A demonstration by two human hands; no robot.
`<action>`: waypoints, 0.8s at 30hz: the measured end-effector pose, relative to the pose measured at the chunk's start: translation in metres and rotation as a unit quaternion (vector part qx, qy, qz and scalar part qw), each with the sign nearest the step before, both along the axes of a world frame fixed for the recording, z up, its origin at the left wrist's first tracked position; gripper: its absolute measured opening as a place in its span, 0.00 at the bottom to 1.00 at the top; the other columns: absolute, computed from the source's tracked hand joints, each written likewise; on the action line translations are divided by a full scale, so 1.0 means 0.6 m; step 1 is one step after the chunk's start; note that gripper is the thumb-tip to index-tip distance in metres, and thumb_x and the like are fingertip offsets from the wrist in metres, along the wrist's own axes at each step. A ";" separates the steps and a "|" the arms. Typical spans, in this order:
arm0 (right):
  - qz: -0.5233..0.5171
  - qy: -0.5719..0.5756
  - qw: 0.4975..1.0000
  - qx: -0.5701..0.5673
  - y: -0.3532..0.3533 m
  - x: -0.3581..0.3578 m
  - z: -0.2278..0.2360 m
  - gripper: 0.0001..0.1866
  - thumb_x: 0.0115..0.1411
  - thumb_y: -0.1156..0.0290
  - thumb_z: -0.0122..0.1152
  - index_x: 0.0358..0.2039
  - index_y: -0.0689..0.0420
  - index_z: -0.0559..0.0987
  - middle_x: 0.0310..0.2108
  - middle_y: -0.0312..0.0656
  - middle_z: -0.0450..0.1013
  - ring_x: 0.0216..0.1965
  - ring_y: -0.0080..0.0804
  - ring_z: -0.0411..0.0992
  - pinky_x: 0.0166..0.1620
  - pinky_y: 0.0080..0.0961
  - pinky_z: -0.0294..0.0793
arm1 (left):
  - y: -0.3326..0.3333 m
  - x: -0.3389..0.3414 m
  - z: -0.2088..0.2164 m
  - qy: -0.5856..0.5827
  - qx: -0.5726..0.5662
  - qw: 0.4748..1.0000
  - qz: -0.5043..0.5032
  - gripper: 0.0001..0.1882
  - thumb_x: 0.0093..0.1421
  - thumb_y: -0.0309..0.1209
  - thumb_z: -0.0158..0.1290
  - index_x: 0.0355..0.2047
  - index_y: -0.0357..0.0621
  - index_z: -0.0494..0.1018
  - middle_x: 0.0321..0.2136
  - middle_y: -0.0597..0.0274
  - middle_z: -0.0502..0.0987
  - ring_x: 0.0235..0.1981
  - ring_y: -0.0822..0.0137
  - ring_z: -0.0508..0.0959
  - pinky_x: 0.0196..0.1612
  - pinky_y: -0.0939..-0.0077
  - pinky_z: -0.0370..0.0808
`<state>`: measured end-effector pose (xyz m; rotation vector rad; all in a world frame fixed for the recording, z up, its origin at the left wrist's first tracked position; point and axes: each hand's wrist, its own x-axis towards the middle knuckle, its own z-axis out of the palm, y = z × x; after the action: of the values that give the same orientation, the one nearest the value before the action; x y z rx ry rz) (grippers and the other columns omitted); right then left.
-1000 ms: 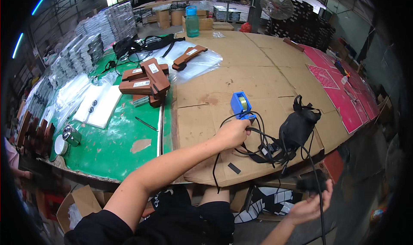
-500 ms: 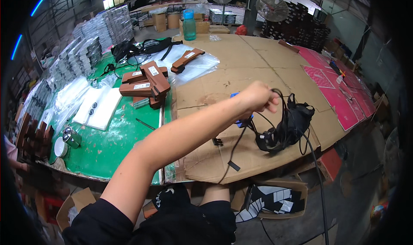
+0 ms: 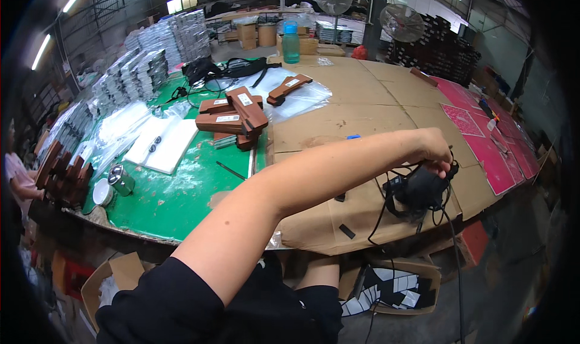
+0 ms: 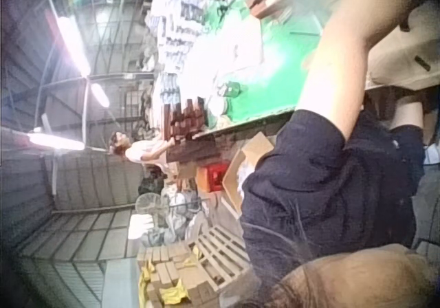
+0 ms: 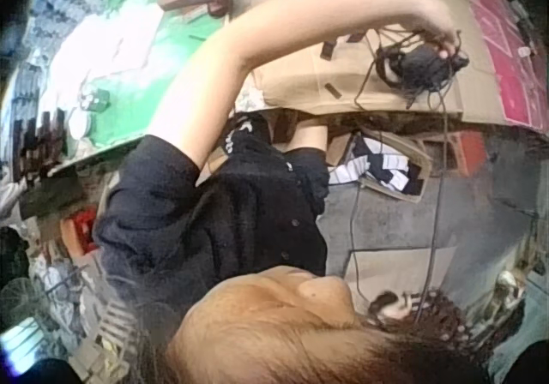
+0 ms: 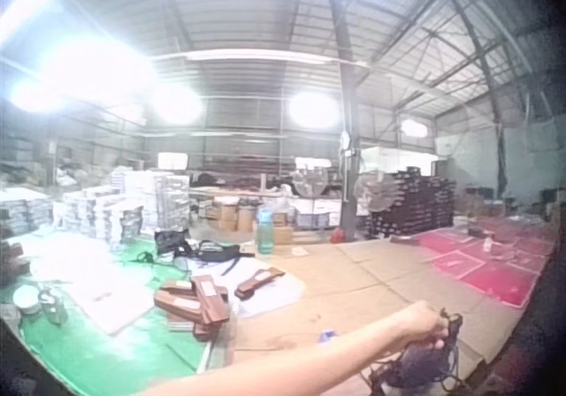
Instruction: Assembling electronic gear with mesh pouches and organizing straps at a warehouse table.
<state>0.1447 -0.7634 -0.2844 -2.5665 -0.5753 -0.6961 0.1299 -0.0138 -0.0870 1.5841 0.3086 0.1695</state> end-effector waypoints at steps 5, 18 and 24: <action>0.156 0.462 0.868 0.093 0.381 -0.076 0.084 0.14 0.61 0.75 0.54 0.48 0.61 0.74 0.35 0.42 0.74 0.36 0.28 0.71 0.40 0.23 0.70 | 0.000 -0.057 -0.015 -0.005 -0.004 0.990 -0.140 0.09 0.62 0.29 0.50 0.36 0.34 0.71 0.30 0.58 0.76 0.33 0.66 0.79 0.34 0.79 0.76; 0.458 0.547 0.683 0.156 0.791 -0.160 0.089 0.34 0.54 0.84 0.55 0.61 0.66 0.56 0.61 0.51 0.58 0.37 0.27 0.75 0.43 0.21 0.74 | -0.042 -0.245 -0.164 -0.036 -0.261 0.961 -0.081 0.13 0.62 0.21 0.46 0.48 0.35 0.67 0.41 0.57 0.74 0.44 0.62 0.79 0.46 0.77 0.78; 0.512 0.644 0.541 0.174 0.836 -0.206 0.040 0.38 0.56 0.84 0.57 0.63 0.66 0.49 0.58 0.54 0.61 0.39 0.27 0.74 0.42 0.21 0.74 | -0.050 -0.246 -0.201 -0.108 -0.461 0.880 -0.047 0.09 0.61 0.22 0.46 0.43 0.35 0.66 0.37 0.56 0.73 0.45 0.52 0.78 0.49 0.67 0.79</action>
<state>0.0211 -0.2615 -0.2605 -1.2345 -0.9677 1.2624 -0.0177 -0.0439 -0.2078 0.6173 0.0990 0.0965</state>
